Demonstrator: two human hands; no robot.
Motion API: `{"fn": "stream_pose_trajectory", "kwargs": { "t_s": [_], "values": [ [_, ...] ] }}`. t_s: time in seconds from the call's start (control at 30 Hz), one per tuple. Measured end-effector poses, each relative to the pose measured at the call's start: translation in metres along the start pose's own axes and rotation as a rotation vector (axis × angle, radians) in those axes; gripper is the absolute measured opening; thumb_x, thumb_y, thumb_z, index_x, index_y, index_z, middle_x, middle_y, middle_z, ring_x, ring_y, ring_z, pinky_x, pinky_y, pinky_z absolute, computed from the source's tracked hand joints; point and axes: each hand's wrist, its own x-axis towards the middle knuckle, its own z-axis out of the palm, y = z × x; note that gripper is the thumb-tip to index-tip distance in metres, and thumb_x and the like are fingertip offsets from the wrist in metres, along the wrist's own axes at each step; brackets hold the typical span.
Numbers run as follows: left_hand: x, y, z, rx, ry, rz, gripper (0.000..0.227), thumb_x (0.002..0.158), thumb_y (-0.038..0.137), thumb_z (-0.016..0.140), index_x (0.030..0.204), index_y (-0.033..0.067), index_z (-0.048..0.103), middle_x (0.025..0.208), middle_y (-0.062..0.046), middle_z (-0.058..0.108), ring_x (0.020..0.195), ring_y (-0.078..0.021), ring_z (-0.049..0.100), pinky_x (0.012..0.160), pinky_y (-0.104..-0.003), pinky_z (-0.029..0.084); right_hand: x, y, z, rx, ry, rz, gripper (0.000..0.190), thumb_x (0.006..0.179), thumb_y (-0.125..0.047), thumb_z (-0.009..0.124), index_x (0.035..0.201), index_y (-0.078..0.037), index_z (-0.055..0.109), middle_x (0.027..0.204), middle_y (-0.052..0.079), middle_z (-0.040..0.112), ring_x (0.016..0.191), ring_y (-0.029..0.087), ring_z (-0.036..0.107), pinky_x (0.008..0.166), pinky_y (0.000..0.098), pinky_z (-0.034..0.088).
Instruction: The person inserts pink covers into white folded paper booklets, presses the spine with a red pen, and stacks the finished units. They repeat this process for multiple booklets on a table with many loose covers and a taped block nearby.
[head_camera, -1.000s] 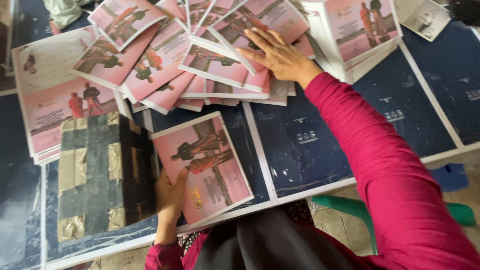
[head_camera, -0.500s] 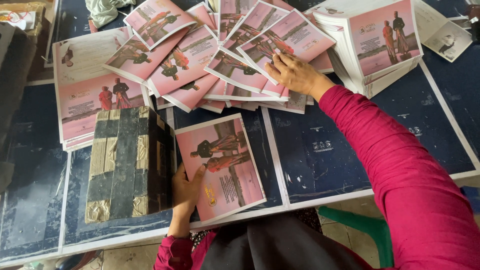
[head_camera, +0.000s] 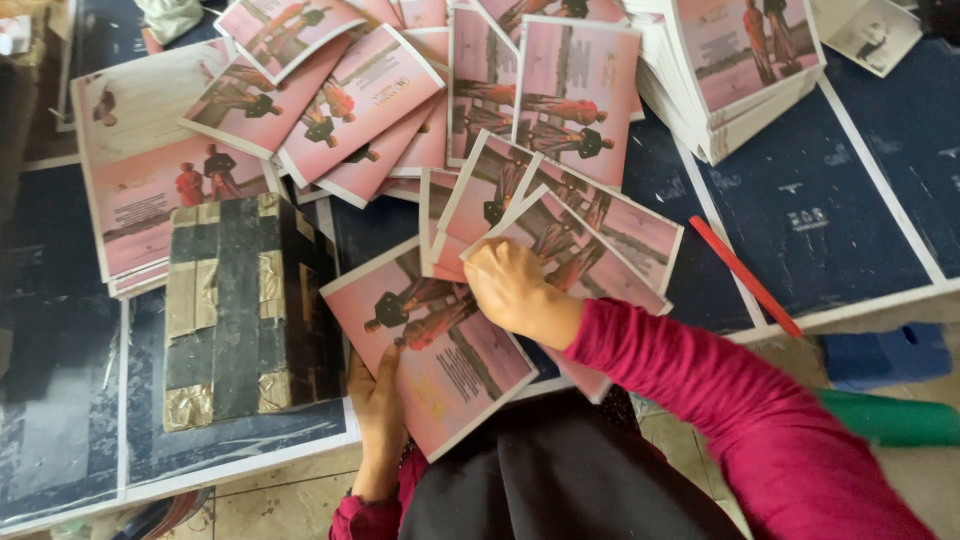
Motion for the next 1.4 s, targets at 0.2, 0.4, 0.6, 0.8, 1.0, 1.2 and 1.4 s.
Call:
{"fn": "stream_pose_trajectory", "kwargs": {
  "t_s": [0.2, 0.4, 0.6, 0.8, 1.0, 1.2, 1.4],
  "values": [
    [0.034, -0.053, -0.001, 0.151, -0.155, 0.209, 0.029, 0.103, 0.012, 0.059, 0.131, 0.0059, 0.062, 0.114, -0.017, 0.069, 0.108, -0.0206, 0.063, 0.097, -0.044, 0.053, -0.039, 0.054, -0.108, 0.490, -0.132, 0.292, 0.085, 0.076, -0.050, 0.089, 0.138, 0.000, 0.062, 0.119, 0.041, 0.061, 0.116, 0.058, 0.063, 0.098, 0.0601, 0.052],
    [0.009, 0.066, -0.024, 0.779, -0.161, 0.398, 0.023, 0.101, 0.018, 0.059, 0.121, 0.0088, 0.054, 0.088, -0.029, 0.072, 0.087, -0.0544, 0.070, 0.073, -0.061, 0.055, -0.114, 0.121, -0.054, 0.536, 0.119, 0.443, 0.075, 0.089, -0.045, 0.080, 0.140, 0.007, 0.060, 0.129, 0.034, 0.050, 0.125, 0.058, 0.056, 0.108, 0.0579, 0.047],
    [-0.029, 0.144, -0.037, 0.698, 0.090, 0.583, 0.032, 0.109, 0.028, 0.057, 0.103, 0.0033, 0.038, 0.073, -0.005, 0.049, 0.053, -0.0167, 0.044, 0.047, -0.033, 0.034, -0.150, 0.125, -0.044, 0.638, 0.094, 0.571, 0.088, 0.082, -0.063, 0.069, 0.152, -0.012, 0.053, 0.132, 0.012, 0.041, 0.129, 0.034, 0.042, 0.110, 0.0538, 0.039],
    [0.089, 0.020, 0.012, 0.074, -0.215, 0.444, 0.011, 0.104, 0.010, 0.064, 0.111, 0.0021, 0.060, 0.089, -0.007, 0.066, 0.083, -0.0126, 0.059, 0.076, -0.034, 0.054, -0.183, 0.124, -0.003, 0.520, 0.276, 0.619, 0.077, 0.068, -0.044, 0.096, 0.131, -0.013, 0.064, 0.104, 0.006, 0.052, 0.096, 0.030, 0.062, 0.088, 0.0437, 0.052],
    [0.031, 0.056, 0.038, 0.736, -0.570, 0.424, 0.140, 0.056, 0.021, 0.103, 0.160, -0.0122, 0.015, 0.160, -0.050, 0.006, 0.140, -0.0757, 0.018, 0.104, -0.087, 0.021, -0.196, 0.125, -0.005, 0.548, 0.273, 0.635, 0.060, 0.072, -0.041, 0.096, 0.117, -0.012, 0.070, 0.101, 0.007, 0.062, 0.087, 0.024, 0.071, 0.077, 0.0352, 0.056],
    [0.013, -0.010, 0.029, 0.948, -0.424, 0.479, 0.129, 0.059, 0.023, 0.103, 0.161, -0.0001, 0.029, 0.165, -0.038, 0.006, 0.150, -0.0614, 0.016, 0.119, -0.075, 0.016, -0.202, 0.108, -0.024, 0.581, 0.193, 0.667, 0.069, 0.070, -0.041, 0.097, 0.122, -0.005, 0.070, 0.100, 0.012, 0.064, 0.089, 0.028, 0.072, 0.080, 0.0389, 0.058],
    [0.022, -0.039, 0.020, 0.884, -0.395, 0.540, 0.108, 0.079, 0.031, 0.092, 0.162, 0.0024, 0.029, 0.168, -0.032, 0.005, 0.152, -0.0554, 0.020, 0.121, -0.068, 0.021, -0.204, 0.093, -0.018, 0.615, 0.267, 0.703, 0.058, 0.072, -0.031, 0.097, 0.117, -0.003, 0.072, 0.096, 0.013, 0.063, 0.086, 0.028, 0.072, 0.075, 0.0341, 0.059]
  ]
}}
